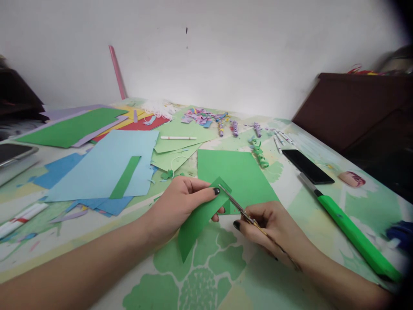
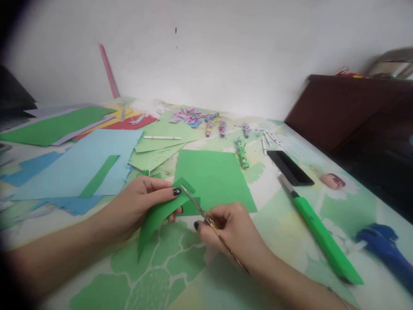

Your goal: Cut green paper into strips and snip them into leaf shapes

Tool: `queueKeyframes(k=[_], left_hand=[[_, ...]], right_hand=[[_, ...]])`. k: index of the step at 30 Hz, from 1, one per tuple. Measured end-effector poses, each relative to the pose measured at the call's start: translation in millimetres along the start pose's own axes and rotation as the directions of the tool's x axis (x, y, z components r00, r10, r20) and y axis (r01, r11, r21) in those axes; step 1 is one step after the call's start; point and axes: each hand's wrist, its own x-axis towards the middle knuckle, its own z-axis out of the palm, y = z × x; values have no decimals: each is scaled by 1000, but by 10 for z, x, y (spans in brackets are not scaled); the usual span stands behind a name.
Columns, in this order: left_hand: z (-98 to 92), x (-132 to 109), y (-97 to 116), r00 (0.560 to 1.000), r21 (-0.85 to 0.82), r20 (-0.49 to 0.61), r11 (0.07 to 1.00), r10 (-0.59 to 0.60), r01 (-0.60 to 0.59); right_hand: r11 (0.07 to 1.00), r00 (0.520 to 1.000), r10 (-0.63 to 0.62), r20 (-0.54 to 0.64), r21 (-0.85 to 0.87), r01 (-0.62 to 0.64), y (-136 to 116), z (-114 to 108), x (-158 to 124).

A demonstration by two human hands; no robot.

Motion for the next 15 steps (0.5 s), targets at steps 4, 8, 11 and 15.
queueKeyframes(k=[4,8,11,15], left_hand=[[2,-1,9,1000,11,-2,1000,9,-9],[-1,6,13,1000,17,-12,1000,3,-2],[-8,16,9,1000,18,-12,1000,1,-1],[-15,29,-5,1000,7,-12,1000,-1,1]], right_hand=[[1000,1000,8,-10,-2,-8,8,6,-9],[1000,1000,21,3,10,-21,7,5,-30],[1000,1000,-4,24,22,3,0,0,-42],[999,999,-42,31,21,41,-22,-11,-59]])
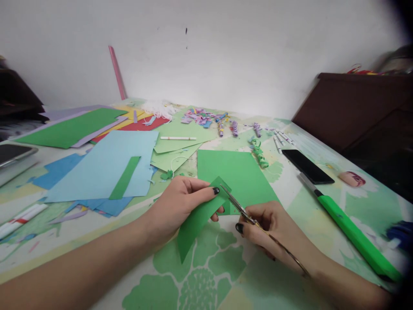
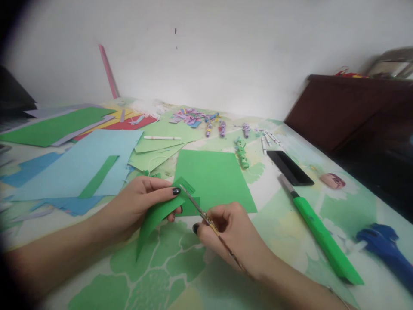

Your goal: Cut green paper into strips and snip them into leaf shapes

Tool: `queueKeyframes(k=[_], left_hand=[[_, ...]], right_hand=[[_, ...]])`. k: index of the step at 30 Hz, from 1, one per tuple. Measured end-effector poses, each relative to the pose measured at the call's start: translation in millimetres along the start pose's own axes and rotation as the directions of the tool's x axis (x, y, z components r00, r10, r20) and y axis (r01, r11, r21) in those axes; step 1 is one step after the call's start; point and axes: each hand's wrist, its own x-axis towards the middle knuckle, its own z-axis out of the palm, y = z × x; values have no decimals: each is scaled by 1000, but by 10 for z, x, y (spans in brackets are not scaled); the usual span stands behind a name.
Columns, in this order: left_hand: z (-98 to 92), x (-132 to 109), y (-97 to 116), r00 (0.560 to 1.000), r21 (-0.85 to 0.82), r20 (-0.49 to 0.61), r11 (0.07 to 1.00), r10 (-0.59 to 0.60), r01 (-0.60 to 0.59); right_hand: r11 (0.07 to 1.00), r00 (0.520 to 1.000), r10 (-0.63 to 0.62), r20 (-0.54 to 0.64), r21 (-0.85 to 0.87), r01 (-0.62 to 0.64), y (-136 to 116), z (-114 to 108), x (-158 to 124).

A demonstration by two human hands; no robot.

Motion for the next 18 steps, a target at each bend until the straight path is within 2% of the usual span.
queueKeyframes(k=[18], left_hand=[[12,-15,-6,1000,-3,-21,1000,8,-8]], right_hand=[[999,1000,-6,7,-49,7,27,-4,6]])
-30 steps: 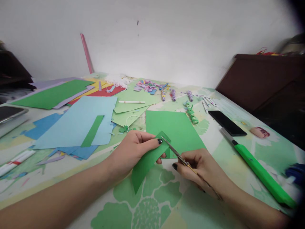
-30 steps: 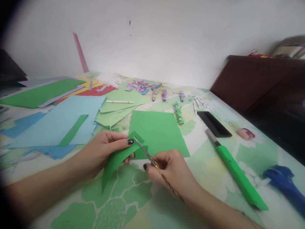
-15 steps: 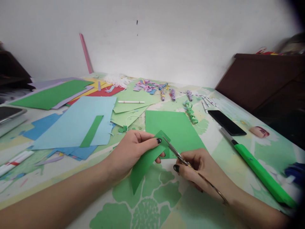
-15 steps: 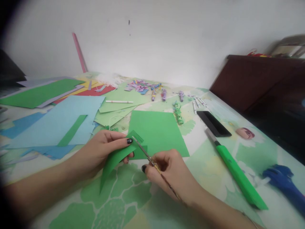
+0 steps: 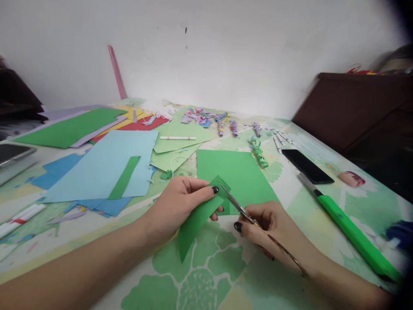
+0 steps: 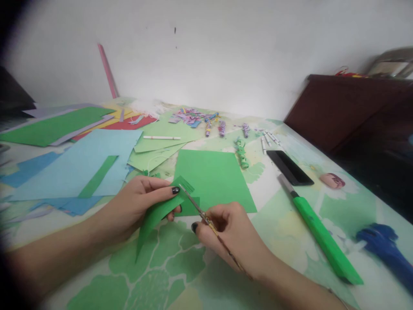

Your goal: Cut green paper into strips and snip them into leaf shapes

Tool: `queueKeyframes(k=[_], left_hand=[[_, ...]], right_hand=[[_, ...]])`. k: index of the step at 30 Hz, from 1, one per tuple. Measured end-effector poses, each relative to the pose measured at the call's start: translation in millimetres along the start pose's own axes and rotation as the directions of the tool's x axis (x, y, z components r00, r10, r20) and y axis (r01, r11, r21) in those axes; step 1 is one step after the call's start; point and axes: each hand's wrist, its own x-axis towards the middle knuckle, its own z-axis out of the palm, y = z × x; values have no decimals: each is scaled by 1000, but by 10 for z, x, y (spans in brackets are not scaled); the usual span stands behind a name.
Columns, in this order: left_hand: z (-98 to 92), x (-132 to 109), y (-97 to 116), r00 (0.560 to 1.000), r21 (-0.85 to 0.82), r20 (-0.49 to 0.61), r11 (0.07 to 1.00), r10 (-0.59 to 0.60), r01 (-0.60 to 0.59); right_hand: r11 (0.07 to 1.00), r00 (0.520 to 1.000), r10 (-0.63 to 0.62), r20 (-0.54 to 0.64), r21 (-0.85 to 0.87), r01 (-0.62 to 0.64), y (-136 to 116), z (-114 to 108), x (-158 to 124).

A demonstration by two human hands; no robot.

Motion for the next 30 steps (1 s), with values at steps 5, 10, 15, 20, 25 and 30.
queueKeyframes(k=[5,10,15,20,25,30], left_hand=[[10,-3,12,1000,-1,0,1000,-9,9],[5,-6,5,1000,5,6,1000,-3,3],[9,-5,3,1000,9,7,1000,-12,12],[8,-6,4,1000,4,11,1000,-12,11],[12,-14,19,1000,3,6,1000,-10,10],[23,-4,22,1000,-28,10,1000,-10,10]], right_hand=[[1000,1000,18,-9,5,-18,19,5,13],[999,999,42,-15,15,-41,-8,13,28],[998,997,61,-39,10,-61,-26,19,28],[996,995,86,-57,0,-86,-16,27,37],[995,994,91,-59,-31,-93,1,22,48],[996,995,83,-60,-18,-84,0,21,41]])
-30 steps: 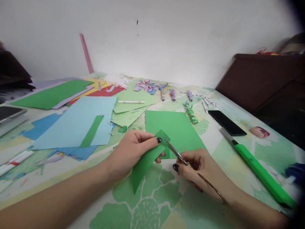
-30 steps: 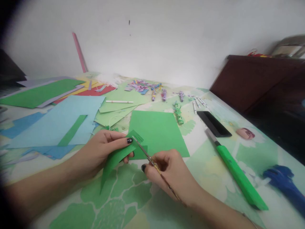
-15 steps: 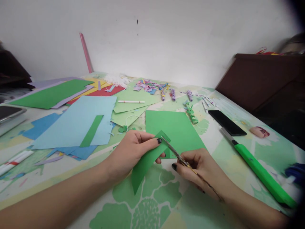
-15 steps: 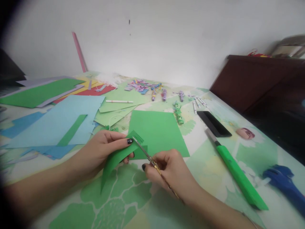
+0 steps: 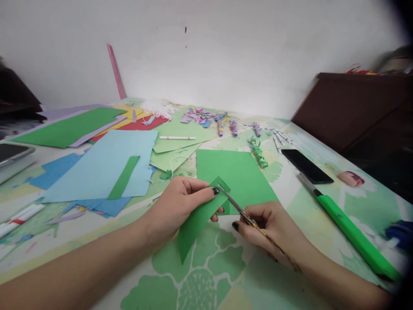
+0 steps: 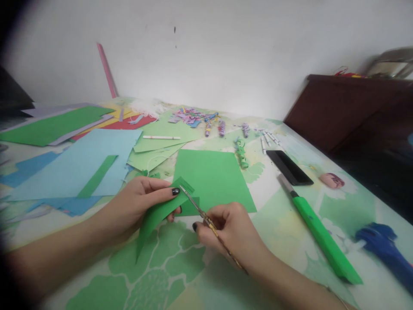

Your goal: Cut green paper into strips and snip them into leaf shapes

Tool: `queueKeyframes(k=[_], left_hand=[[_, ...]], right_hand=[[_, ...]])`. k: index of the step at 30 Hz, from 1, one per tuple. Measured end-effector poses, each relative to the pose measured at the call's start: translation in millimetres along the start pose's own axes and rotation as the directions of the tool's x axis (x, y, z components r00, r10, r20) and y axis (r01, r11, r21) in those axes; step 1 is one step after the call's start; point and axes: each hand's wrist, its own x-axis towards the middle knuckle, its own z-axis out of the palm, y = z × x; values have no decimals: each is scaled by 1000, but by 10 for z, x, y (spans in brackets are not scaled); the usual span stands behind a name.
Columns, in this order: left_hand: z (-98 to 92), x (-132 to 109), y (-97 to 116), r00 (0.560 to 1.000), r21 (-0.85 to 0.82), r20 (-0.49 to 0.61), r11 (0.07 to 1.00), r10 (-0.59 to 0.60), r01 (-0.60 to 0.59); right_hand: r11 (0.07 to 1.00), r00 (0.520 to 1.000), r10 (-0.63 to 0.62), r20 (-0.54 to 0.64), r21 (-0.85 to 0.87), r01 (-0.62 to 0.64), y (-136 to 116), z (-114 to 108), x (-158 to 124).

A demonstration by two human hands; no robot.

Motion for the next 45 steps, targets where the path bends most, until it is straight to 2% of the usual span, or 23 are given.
queueKeyframes(k=[6,15,19,22,26,31,35,39,45], left_hand=[[-16,17,-24,1000,-48,1,999,-1,1],[-36,22,-25,999,-31,-51,1000,-5,3],[-38,18,-27,998,-28,-58,999,-17,15],[-32,15,-44,1000,15,-13,1000,-26,26],[12,8,-73,995,90,67,994,-75,69],[63,2,-98,990,163,91,982,-110,94],[58,9,-99,990,137,105,987,-99,84],[40,12,-98,991,140,107,988,-84,69],[14,2,-74,996,86,48,994,-72,68]], right_hand=[[999,1000,1,13,51,-2,-3,-5,2],[986,984,-146,102,92,137,64,-116,-22],[962,989,-144,-15,232,143,101,-130,18],[912,980,-170,-107,359,198,96,-109,56],[876,978,-190,-84,436,208,53,-58,61],[872,975,-210,-68,438,219,18,-4,37],[871,980,-170,-106,449,200,32,4,49],[860,976,-182,-119,462,216,57,-6,56],[900,985,-146,-94,400,171,-14,-45,20]])
